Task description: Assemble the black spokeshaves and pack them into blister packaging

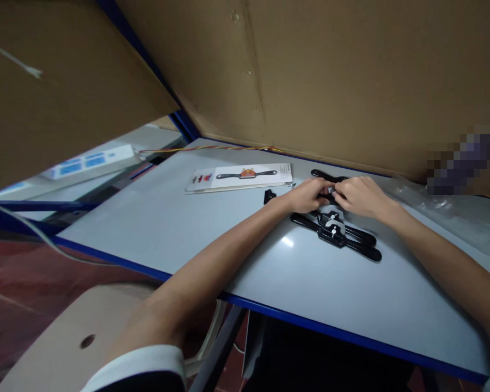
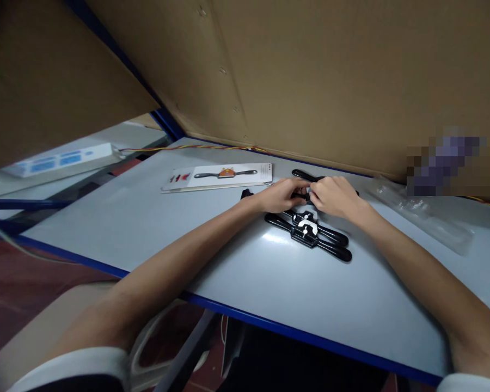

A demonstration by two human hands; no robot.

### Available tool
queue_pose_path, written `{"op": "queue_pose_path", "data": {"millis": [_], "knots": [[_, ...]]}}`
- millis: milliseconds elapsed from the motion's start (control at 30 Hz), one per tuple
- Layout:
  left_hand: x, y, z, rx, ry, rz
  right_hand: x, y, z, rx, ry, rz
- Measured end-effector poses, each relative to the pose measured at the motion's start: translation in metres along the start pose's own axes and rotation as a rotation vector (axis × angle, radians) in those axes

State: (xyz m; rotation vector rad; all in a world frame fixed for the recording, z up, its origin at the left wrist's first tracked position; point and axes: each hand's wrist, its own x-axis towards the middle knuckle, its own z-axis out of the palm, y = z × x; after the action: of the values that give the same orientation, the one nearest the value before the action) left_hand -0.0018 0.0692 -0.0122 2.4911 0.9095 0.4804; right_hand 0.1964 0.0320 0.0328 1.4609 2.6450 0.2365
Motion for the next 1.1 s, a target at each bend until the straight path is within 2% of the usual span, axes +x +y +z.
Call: {"op": "queue_pose_path", "data": {"millis": [100,167,233,367,467,600,833,1000,1100], "knots": [[0.000,-0.001,0.000,-0.007,0.001,-0.001,0.000,-0.005,-0.002,0.104,-0.029,0.129],[-0.001,-0.001,0.000,-0.017,0.003,0.003,-0.003,-0.001,-0.003,0.191,-0.059,0.141],[-0.001,-0.002,0.000,-0.029,0.001,0.002,-0.008,0.007,-0.006,0.206,-0.052,0.065],[-0.001,-0.002,0.001,-0.036,-0.004,-0.001,-0.012,0.022,-0.007,0.087,0.026,-0.130],[-0.001,-0.002,0.001,-0.027,-0.002,0.003,-0.008,0.022,-0.003,-0.028,0.024,-0.157],[-0.001,0.000,0.002,-0.017,0.010,-0.007,-0.002,0.008,0.004,-0.042,0.047,-0.064],[0.000,0.000,0.004,0.014,0.026,-0.024,-0.001,-0.015,-0.003,0.140,-0.047,0.297],[-0.001,0.006,0.006,0.012,0.048,-0.087,0.000,-0.026,-0.003,0.158,-0.017,0.374],[-0.002,0.007,0.007,0.000,0.065,-0.112,0.002,-0.023,0.001,0.219,-0.007,0.392]]}}
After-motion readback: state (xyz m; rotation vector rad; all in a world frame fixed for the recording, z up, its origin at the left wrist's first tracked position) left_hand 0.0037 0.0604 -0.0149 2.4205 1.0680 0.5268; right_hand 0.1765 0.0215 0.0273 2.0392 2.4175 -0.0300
